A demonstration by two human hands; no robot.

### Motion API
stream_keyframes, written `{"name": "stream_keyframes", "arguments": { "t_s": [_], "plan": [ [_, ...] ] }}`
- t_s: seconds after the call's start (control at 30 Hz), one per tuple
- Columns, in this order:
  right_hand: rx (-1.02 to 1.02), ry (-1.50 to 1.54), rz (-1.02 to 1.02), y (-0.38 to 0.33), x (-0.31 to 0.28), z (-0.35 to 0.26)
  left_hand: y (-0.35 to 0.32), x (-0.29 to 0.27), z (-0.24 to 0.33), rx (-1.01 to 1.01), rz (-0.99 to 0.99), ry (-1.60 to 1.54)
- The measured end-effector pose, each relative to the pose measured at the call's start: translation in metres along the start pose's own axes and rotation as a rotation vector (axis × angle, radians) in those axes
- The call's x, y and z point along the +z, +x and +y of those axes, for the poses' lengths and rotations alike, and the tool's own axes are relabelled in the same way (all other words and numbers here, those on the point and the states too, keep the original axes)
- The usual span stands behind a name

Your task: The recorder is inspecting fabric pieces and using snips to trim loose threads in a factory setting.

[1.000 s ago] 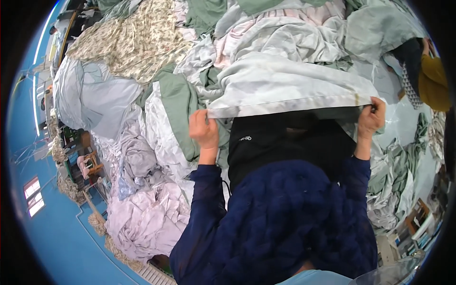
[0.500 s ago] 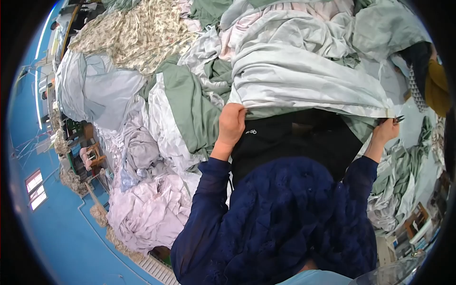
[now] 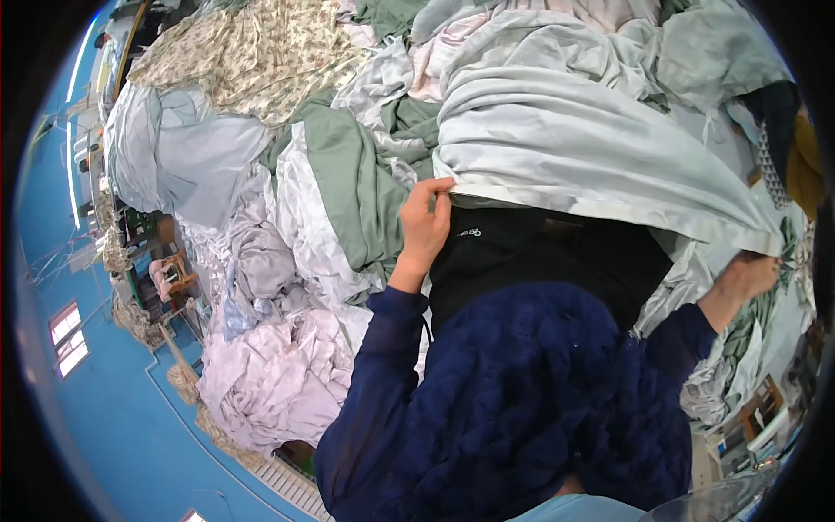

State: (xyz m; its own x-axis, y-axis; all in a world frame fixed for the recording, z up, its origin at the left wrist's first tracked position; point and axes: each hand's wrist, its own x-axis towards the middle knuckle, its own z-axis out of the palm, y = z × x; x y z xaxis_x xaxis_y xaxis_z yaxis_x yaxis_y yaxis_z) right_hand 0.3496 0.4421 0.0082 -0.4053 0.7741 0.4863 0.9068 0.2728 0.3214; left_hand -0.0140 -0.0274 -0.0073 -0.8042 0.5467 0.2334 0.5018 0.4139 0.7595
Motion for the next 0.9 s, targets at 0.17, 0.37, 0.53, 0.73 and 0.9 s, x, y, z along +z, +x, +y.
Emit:
{"name": "stream_keyframes", "arguments": {
  "t_s": [0.17,0.37,0.53,0.73,0.9],
  "plan": [
    [-0.07,-0.168,0.146,0.041,-0.011,0.114,0.015,-0.036,0.052,0.029,-0.017,-0.082],
    [0.206,-0.287,-0.411,0.007,0.115,0.177,0.006,-0.003,0.066,0.506,-0.535,0.062],
    [0.251,0.028,-0.375,-0.052,0.122,0.148,-0.016,0.011,0.069,0.492,-0.616,0.235],
    [1.385,1.625,0.083,-0.048,0.128,0.123,-0.027,-0.001,0.072,0.463,-0.549,0.305],
    [1.368,1.426,0.057,-0.05,0.126,0.118,-0.037,0.006,0.045,0.428,-0.294,0.288]
  ]
}}
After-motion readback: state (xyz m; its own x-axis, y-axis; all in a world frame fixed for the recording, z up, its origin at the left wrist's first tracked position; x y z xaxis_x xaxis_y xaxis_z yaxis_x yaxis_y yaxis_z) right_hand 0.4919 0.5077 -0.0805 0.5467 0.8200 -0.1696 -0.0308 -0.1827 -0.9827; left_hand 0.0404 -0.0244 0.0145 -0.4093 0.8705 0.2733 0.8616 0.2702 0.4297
